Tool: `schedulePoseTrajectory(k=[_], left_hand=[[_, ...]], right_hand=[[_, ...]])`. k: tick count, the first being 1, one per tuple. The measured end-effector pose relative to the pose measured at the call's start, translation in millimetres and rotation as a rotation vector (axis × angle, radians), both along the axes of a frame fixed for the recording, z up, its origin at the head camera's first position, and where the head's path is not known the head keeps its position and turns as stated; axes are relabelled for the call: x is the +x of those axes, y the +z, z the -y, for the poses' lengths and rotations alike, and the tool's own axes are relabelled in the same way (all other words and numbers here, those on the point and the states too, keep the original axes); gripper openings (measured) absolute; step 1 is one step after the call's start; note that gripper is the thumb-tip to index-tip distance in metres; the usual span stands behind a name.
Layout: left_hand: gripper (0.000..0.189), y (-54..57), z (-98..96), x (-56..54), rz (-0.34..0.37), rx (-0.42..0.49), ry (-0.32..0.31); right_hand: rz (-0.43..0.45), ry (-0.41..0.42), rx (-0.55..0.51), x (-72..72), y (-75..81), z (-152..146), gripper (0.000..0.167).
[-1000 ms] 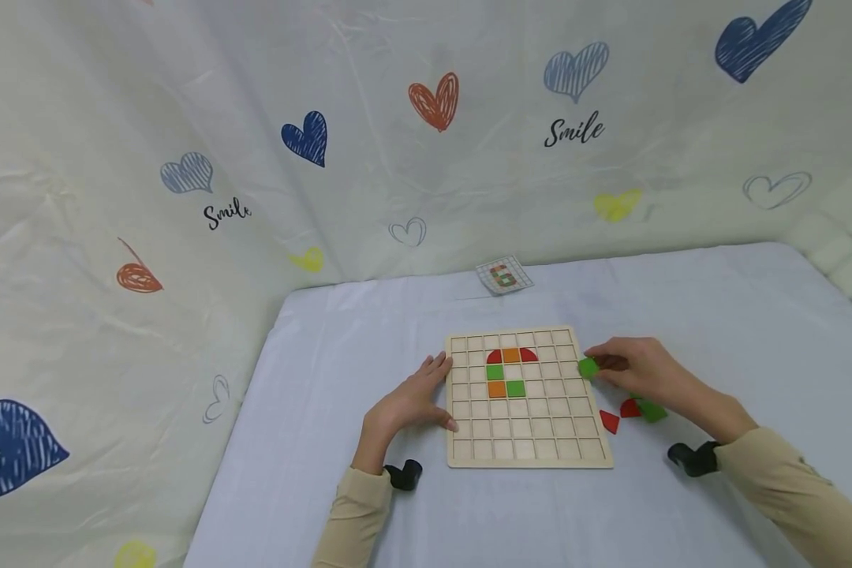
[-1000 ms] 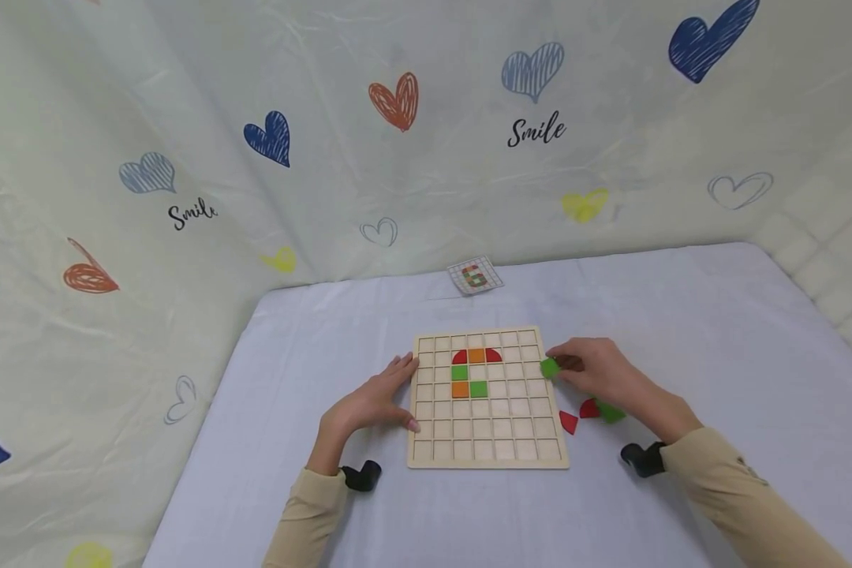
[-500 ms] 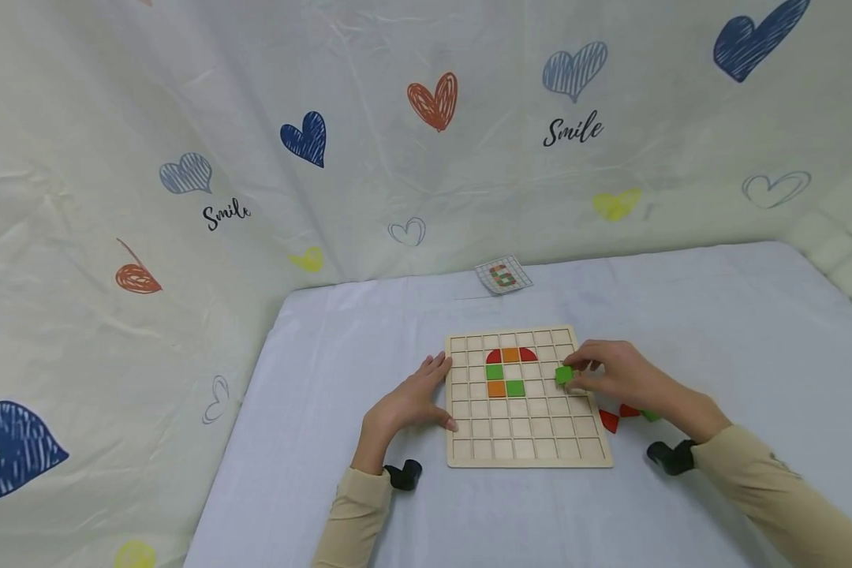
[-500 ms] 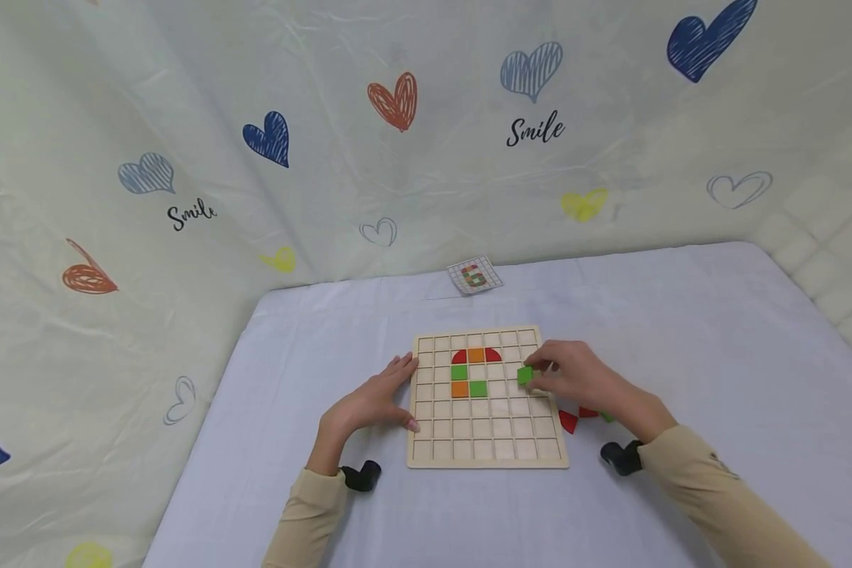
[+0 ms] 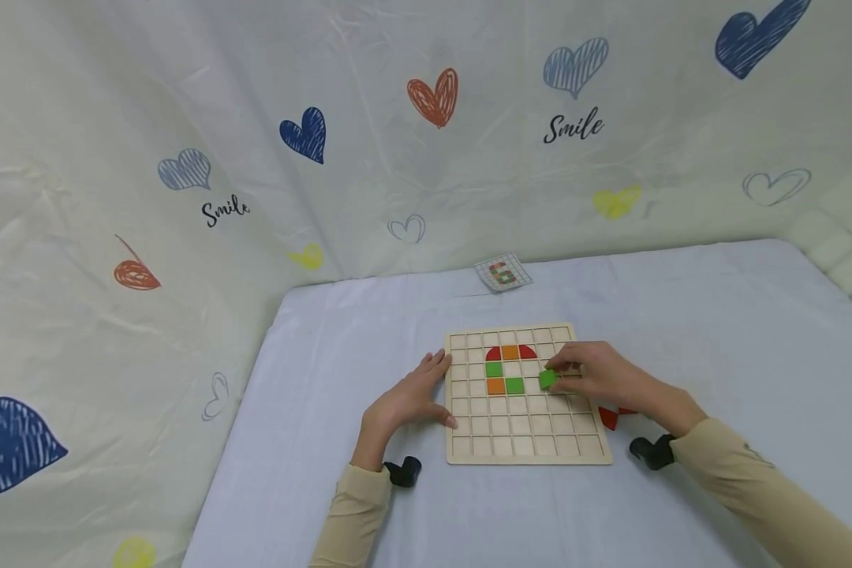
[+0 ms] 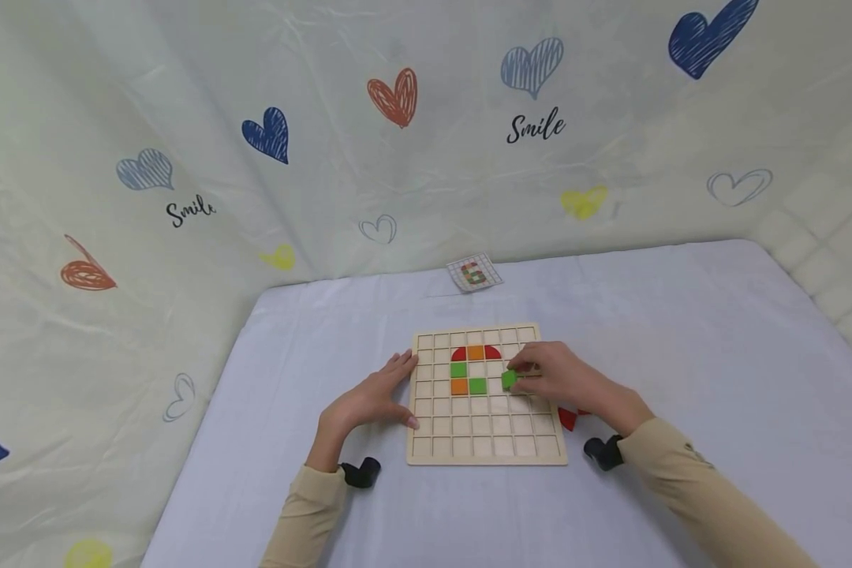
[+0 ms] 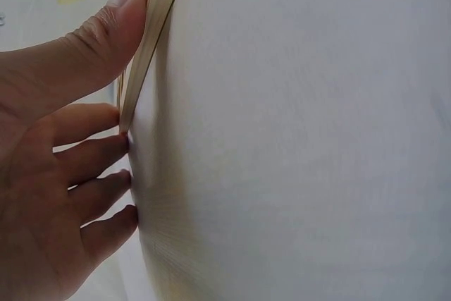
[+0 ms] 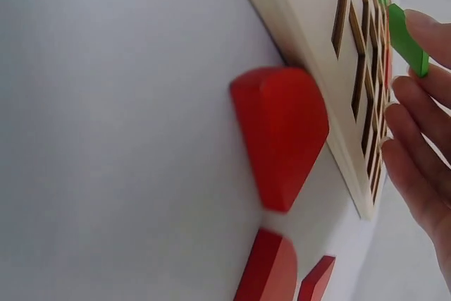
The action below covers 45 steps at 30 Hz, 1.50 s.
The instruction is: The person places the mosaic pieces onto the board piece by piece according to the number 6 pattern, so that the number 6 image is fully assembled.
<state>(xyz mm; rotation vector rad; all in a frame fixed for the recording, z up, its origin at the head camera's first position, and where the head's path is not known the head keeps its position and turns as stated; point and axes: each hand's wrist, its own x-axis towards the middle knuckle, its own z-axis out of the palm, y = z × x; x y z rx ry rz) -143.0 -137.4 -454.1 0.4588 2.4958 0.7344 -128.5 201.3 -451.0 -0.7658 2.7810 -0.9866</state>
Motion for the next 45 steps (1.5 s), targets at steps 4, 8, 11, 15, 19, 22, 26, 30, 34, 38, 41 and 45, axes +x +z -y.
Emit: schedulePoseTrajectory(k=[4,8,11,15,19,22,26,30,34,38,41,45], left_hand=[[0.113,0.2,-1.0,-0.5,0.000,0.007,-0.006],[0.113,-0.2,-2.4,-1.5,0.000,0.014,-0.013],[0.113,0.2,-3.2,-1.9,-0.001,0.018,-0.018],[0.113,1.0,-3.9,-1.6,-0.003,0.013,-0.021],[0.113,1.7,-4.5,-0.9,-0.003,0.008,-0.017],[0.113,2.2,-4.7,-0.2,-0.004,0.009,-0.016],[0.112,2.9,-4.8,-0.2,-0.010,0.004,-0.019],[0.113,3.1,-4.7,0.1,-0.011,0.000,-0.019],[0.112,2.7,-4.3,0.4,-0.006,0.007,-0.017],[0.112,1.9,-3.4,0.5,-0.003,0.001,-0.012],[0.112,2.3,-2.7,0.2,0.001,-0.011,-0.011],[0.113,4.9,-1.0,-0.9,0.021,-0.012,-0.012]], right_hand=[[0.052,0.000,0.006,-1.4,1.0,3.9,0.028],[0.086,0.012,0.010,-3.4,1.8,7.4,0.025],[0.086,0.021,0.034,-4.5,1.7,10.9,0.023],[0.076,0.010,0.086,-5.0,0.7,16.5,0.022],[0.059,-0.002,0.129,-5.0,0.4,21.0,0.023],[0.038,0.000,0.142,-4.5,0.2,22.1,0.024],[0.021,0.009,0.149,-3.5,0.5,22.0,0.026],[0.027,0.019,0.143,-2.7,1.3,19.5,0.028],[0.028,0.014,0.130,0.8,2.2,12.2,0.026],[0.027,-0.012,0.124,6.9,4.8,1.2,0.024],[0.022,-0.041,0.111,11.6,8.1,-8.1,0.023],[-0.029,-0.063,0.092,16.6,10.6,-21.2,0.020]])
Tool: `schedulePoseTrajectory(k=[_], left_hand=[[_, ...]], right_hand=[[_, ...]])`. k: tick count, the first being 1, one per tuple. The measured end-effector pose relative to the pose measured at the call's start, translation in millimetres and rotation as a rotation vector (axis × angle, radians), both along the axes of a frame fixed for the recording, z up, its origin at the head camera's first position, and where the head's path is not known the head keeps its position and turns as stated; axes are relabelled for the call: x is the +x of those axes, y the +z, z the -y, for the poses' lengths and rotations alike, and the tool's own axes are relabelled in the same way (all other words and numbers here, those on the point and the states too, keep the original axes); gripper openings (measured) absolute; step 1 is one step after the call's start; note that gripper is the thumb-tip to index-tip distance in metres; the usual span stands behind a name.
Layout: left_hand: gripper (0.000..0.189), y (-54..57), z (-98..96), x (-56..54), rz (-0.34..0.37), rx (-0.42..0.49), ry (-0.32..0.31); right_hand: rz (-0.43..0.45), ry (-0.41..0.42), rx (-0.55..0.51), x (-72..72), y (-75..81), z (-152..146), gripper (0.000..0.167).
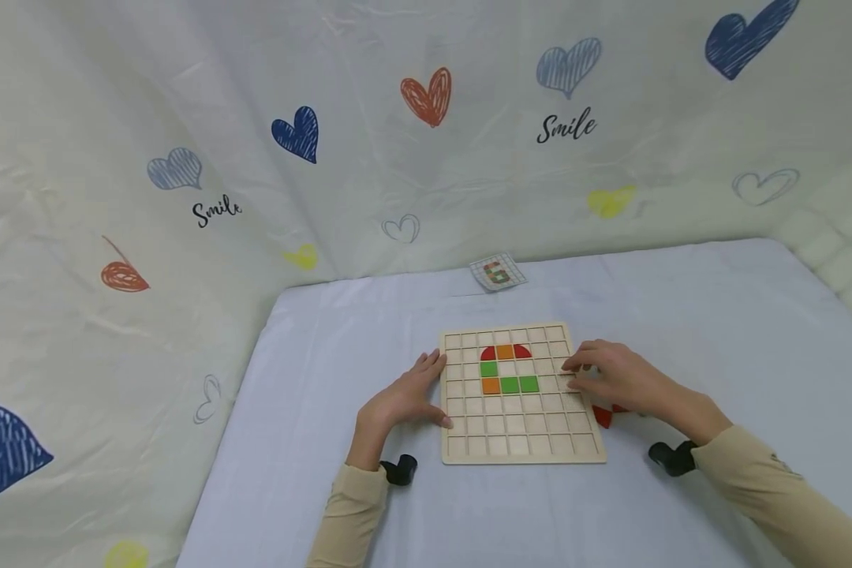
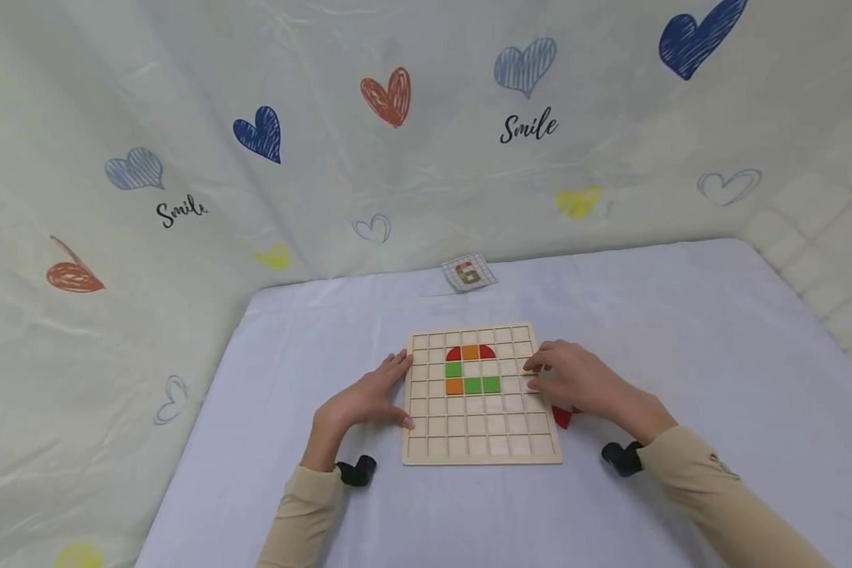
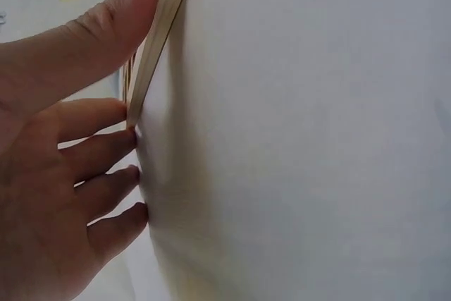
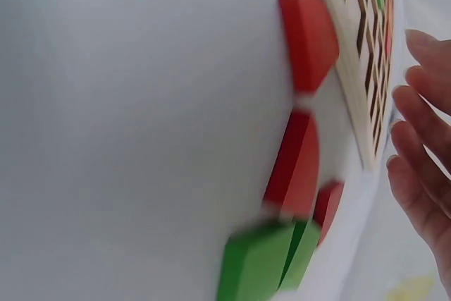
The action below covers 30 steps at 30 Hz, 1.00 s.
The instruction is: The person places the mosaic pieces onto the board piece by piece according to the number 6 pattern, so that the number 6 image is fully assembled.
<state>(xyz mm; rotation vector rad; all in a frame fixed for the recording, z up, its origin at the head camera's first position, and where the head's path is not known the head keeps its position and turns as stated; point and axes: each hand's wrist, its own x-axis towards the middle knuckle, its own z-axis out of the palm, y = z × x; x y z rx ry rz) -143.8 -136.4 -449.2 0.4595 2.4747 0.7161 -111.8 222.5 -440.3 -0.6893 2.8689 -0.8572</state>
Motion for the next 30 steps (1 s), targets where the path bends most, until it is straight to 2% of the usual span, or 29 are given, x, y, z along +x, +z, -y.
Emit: schedulePoseTrajectory(k=[8,15,30], left_hand=[[0.113,5.4,2.4,-2.6,0.025,0.009,-0.049],[0.113,7.2,0.2,-2.6,0.041,0.014,-0.037],[0.114,3.8,2.2,-3.0,0.043,0.025,-0.031]], right_hand=[[-0.067,-0.047,0.027,8.5,-3.0,-25.0,0.017],[-0.112,-0.040,0.013,11.6,-5.2,-35.6,0.016],[-0.088,-0.065,0.038,11.4,-9.7,-40.2,0.016]])
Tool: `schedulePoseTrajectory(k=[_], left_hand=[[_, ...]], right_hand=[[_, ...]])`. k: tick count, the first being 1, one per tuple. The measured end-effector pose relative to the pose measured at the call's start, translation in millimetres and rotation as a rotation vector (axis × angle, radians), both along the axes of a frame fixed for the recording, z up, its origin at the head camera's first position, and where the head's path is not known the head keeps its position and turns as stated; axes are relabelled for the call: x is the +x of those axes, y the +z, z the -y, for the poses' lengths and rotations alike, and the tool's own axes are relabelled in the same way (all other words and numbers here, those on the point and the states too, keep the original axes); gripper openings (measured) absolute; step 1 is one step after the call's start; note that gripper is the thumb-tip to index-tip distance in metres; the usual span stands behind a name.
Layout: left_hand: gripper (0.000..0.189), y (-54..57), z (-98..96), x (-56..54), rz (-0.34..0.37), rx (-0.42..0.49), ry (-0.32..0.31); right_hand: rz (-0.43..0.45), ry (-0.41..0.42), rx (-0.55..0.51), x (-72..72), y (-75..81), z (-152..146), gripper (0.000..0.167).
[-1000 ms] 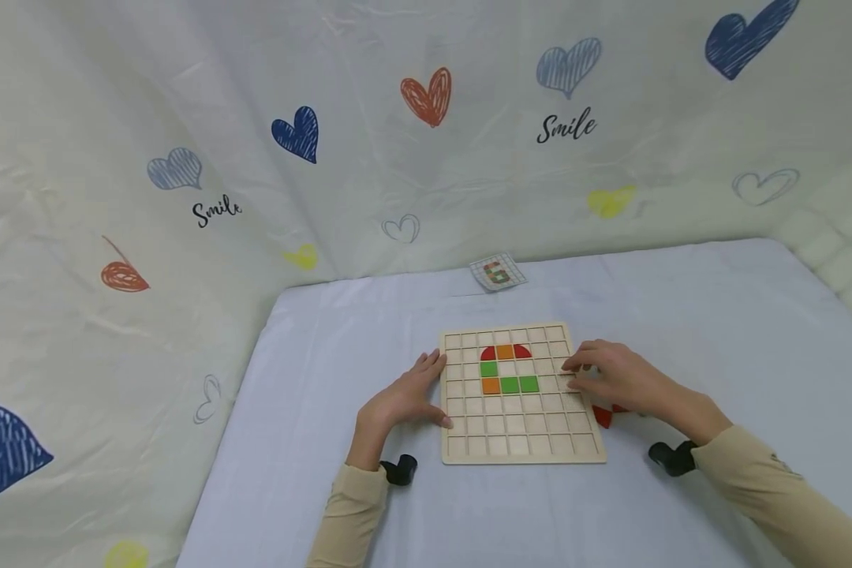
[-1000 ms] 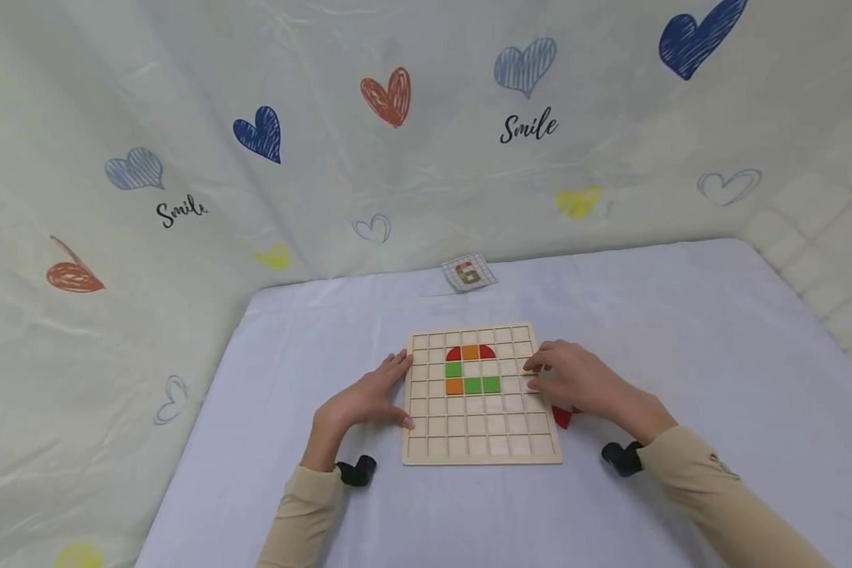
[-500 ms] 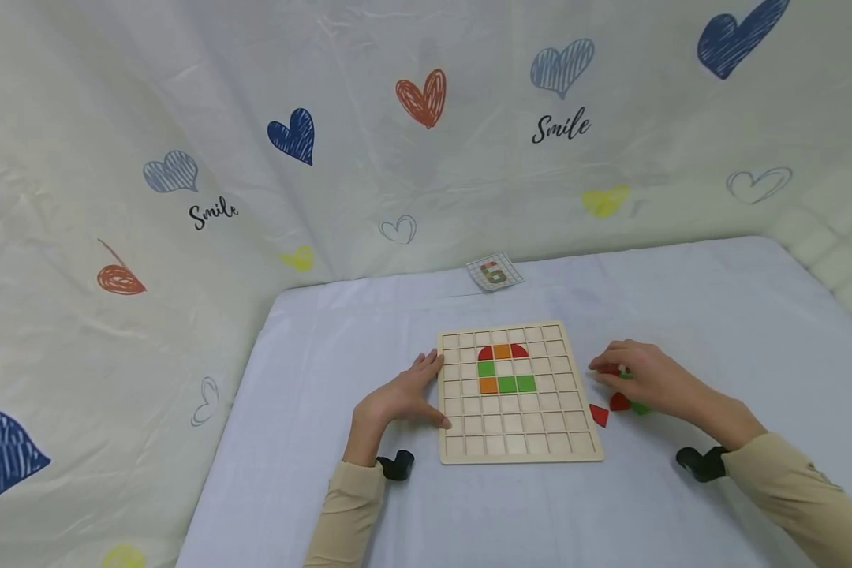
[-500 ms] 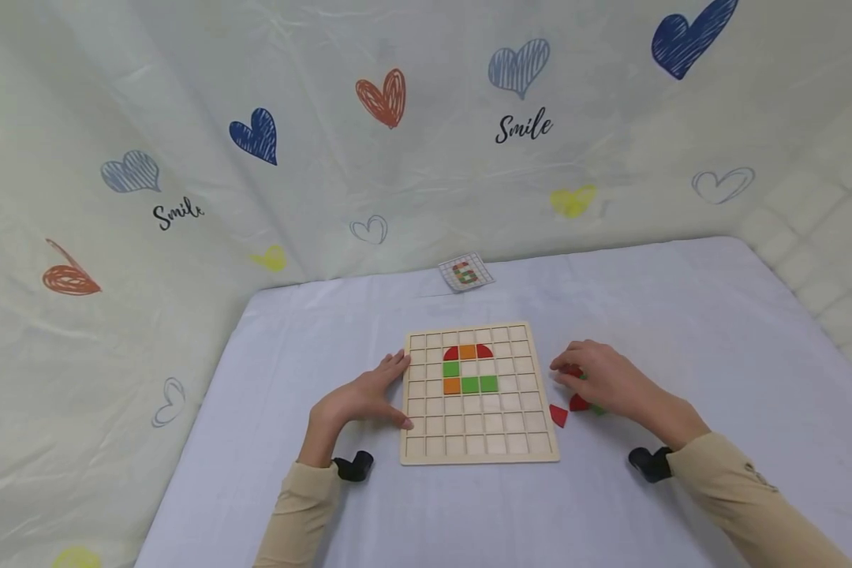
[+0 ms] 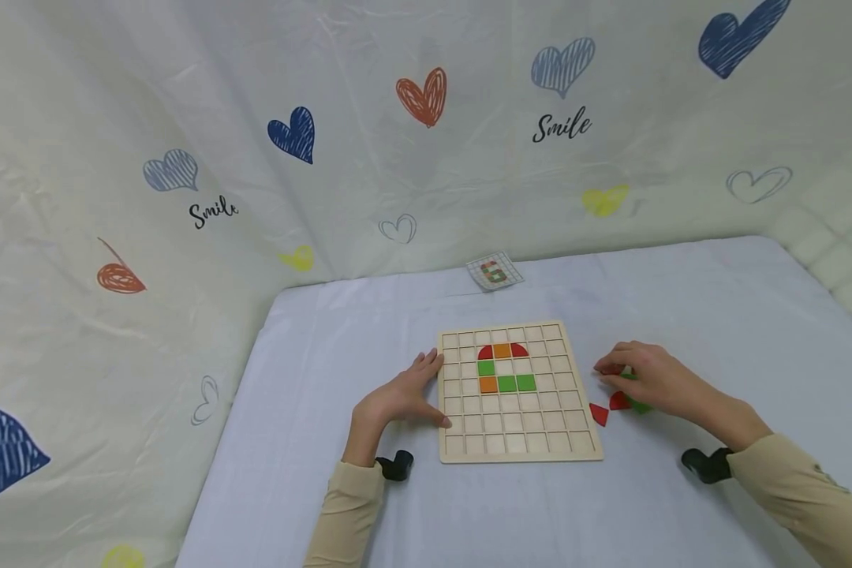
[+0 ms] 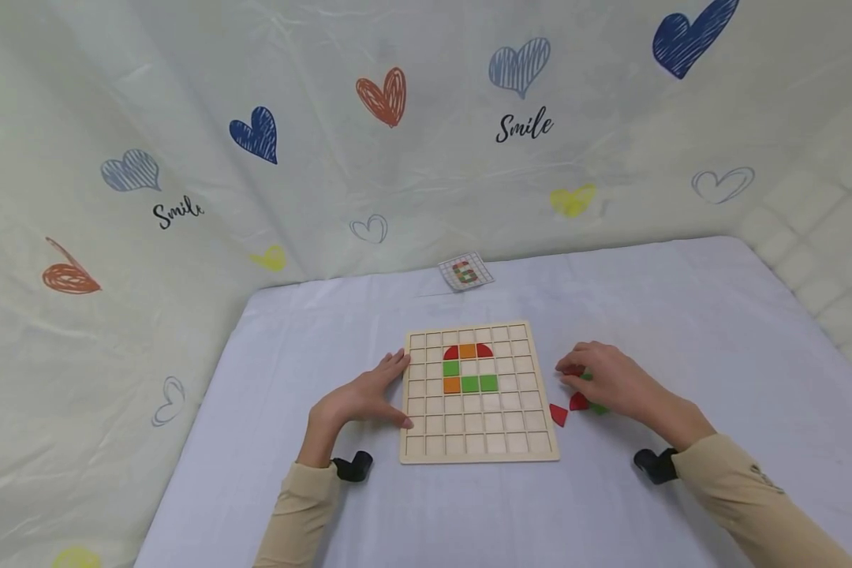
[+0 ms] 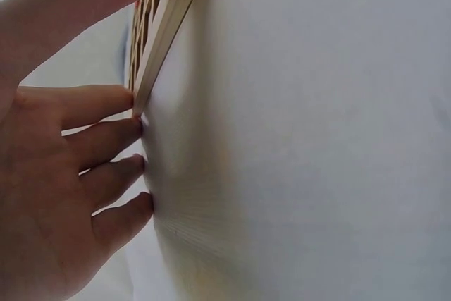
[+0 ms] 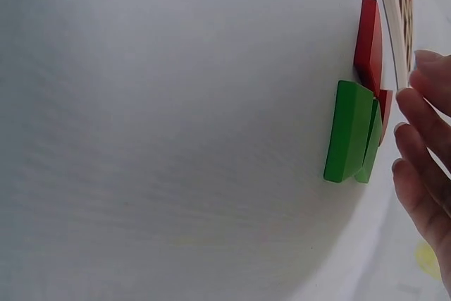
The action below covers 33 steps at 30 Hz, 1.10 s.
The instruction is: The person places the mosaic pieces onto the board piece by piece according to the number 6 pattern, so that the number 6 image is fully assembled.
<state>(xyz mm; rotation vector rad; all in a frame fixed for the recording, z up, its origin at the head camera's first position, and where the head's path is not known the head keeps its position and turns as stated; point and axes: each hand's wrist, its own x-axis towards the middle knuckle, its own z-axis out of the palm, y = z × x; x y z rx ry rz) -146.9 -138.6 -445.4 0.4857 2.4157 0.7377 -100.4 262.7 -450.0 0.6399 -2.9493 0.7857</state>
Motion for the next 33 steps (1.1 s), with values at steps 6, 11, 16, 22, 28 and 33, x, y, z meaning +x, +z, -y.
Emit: schedulePoseTrajectory(k=[6,11,16,22,28,33], left_hand=[[0.114,-0.4,0.5,-0.1,-0.003,0.006,-0.001],[0.114,0.2,0.5,0.3,0.001,0.013,0.003],[0.114,-1.5,1.1,0.0,0.000,0.017,0.001],[0.114,-3.2,2.0,1.0,0.001,0.020,0.007],[0.114,-2.3,1.8,2.0,0.006,0.012,0.017],[0.113,-2.6,0.9,1.8,0.004,0.011,0.013]], right_hand=[[0.016,0.000,-0.012,-0.8,-1.2,1.1,0.017],[-0.006,0.023,-0.027,-2.0,-0.6,6.7,0.017],[0.009,0.043,-0.048,-6.0,1.7,19.5,0.017],[0.028,0.072,-0.062,-11.5,1.5,37.1,0.017],[0.112,0.110,-0.059,-17.4,-0.2,57.1,0.019],[0.127,0.143,-0.050,-21.5,-2.0,71.3,0.024]])
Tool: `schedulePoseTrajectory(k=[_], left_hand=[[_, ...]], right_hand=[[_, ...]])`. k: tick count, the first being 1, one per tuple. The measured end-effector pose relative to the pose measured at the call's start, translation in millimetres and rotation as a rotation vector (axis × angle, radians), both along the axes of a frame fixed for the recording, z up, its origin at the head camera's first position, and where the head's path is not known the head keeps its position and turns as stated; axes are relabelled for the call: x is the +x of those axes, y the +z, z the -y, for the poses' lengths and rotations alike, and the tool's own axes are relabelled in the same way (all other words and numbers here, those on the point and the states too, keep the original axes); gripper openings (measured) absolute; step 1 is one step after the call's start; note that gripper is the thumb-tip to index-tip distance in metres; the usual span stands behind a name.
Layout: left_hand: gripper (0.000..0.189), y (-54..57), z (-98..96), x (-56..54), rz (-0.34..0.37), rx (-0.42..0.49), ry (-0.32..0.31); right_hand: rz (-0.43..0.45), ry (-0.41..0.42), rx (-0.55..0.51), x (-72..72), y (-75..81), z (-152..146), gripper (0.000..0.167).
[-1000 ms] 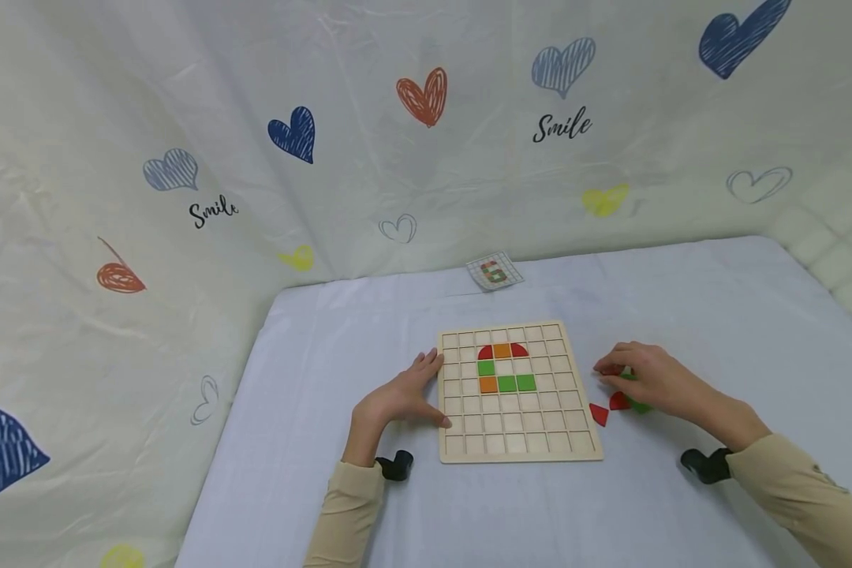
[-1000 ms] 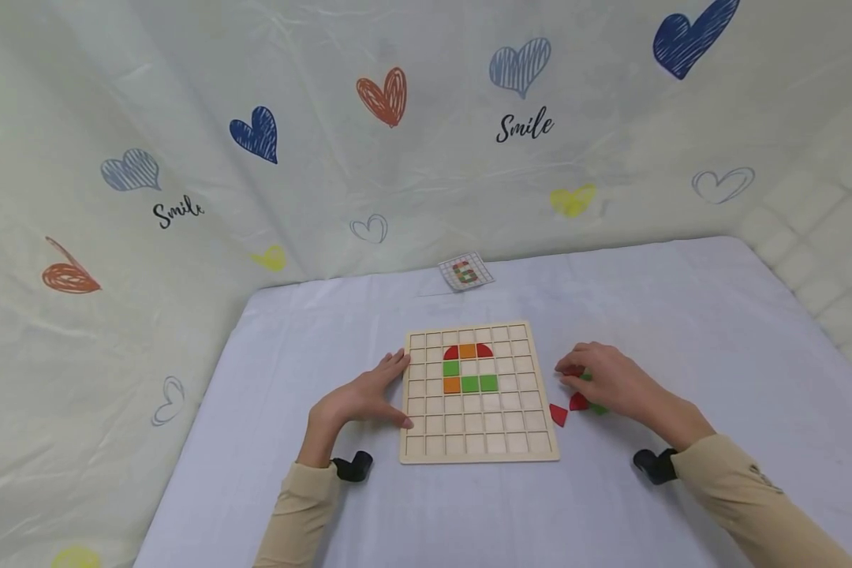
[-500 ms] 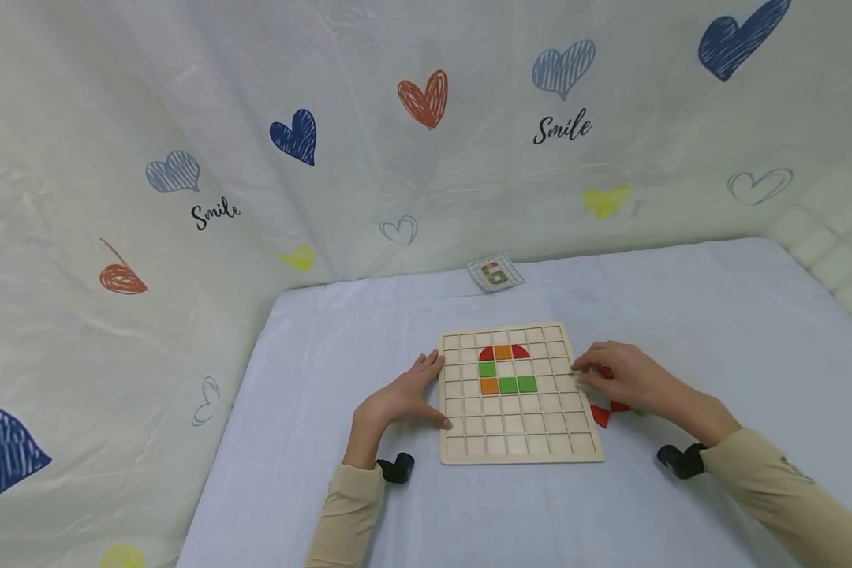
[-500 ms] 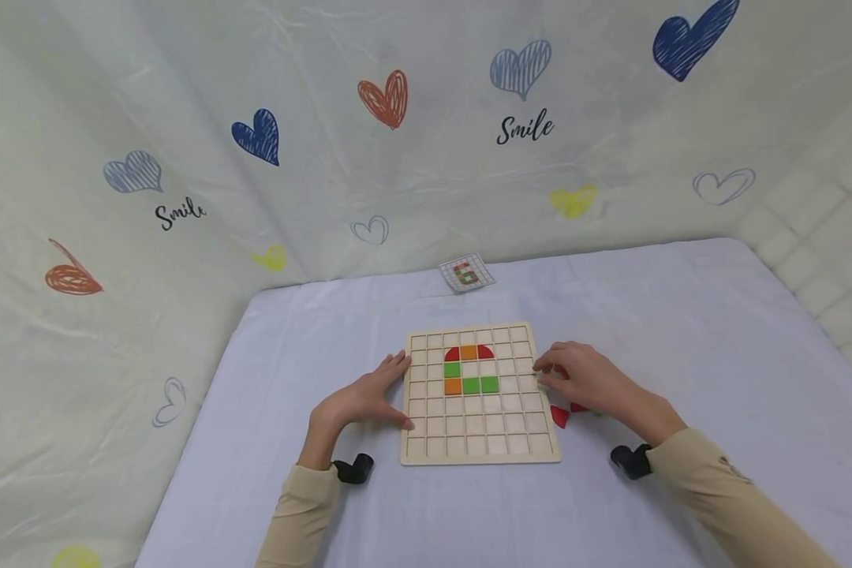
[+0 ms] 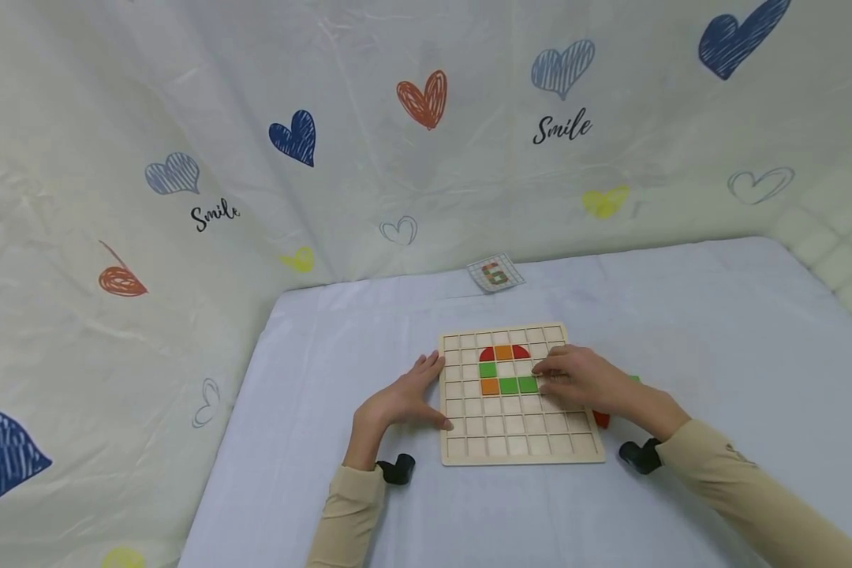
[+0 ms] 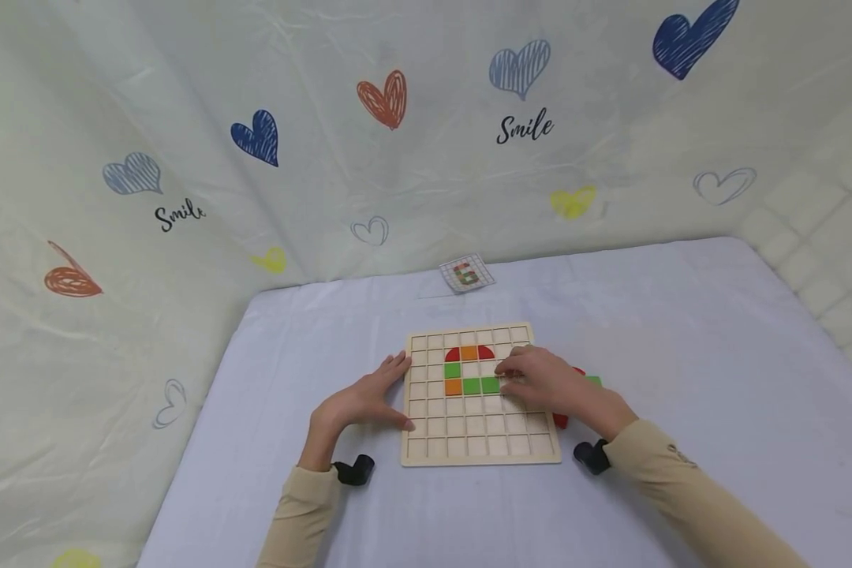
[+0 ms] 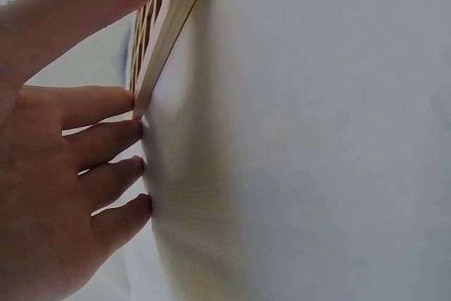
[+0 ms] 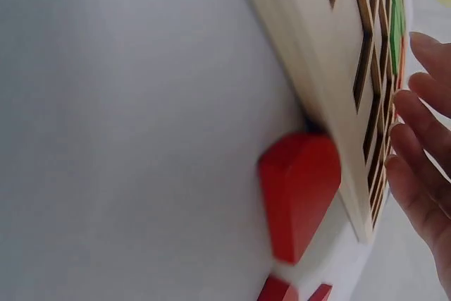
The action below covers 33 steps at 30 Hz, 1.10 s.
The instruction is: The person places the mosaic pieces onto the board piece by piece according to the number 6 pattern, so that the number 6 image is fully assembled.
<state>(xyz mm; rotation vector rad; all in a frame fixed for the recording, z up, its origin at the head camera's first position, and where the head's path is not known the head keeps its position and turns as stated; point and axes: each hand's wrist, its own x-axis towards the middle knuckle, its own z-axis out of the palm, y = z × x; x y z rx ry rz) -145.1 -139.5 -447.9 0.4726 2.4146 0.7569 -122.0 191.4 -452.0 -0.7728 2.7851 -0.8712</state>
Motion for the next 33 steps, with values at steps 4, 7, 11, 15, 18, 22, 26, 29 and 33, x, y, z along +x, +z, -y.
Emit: schedulePoseTrajectory(k=[4,7,11,15,18,22,26,29,33], left_hand=[[0.114,0.1,-0.3,-0.1,-0.002,-0.002,0.000],[0.114,0.6,-0.9,-0.5,-0.001,-0.001,-0.003],[0.114,0.9,-1.2,-0.9,0.000,0.001,-0.004],[0.114,0.8,-1.0,-0.9,0.000,-0.001,-0.001],[0.114,0.3,-0.7,-1.1,0.004,0.000,0.000],[0.114,-0.3,-0.1,-1.1,0.009,0.003,-0.003],[0.114,0.3,0.2,-0.6,0.012,0.016,-0.007],[0.114,1.3,-0.3,-0.7,0.016,0.020,-0.001],[0.114,2.1,-0.6,-0.9,0.021,0.017,0.002]], right_hand=[[-0.041,0.030,0.023,-2.6,-2.4,8.7,0.025],[-0.070,0.046,0.041,-2.8,-4.0,11.9,0.023],[-0.069,0.040,0.050,-2.9,-5.0,13.9,0.019],[-0.064,0.026,0.048,-3.2,-5.0,15.7,0.018],[-0.057,0.019,0.044,-4.0,-5.2,17.1,0.017],[-0.020,-0.003,0.046,-6.4,-5.8,19.7,0.017],[0.029,-0.031,0.061,-8.7,-5.6,22.0,0.018],[0.058,-0.046,0.060,-9.8,-4.2,23.3,0.019],[0.076,-0.051,0.033,-10.4,-3.0,23.7,0.022]])
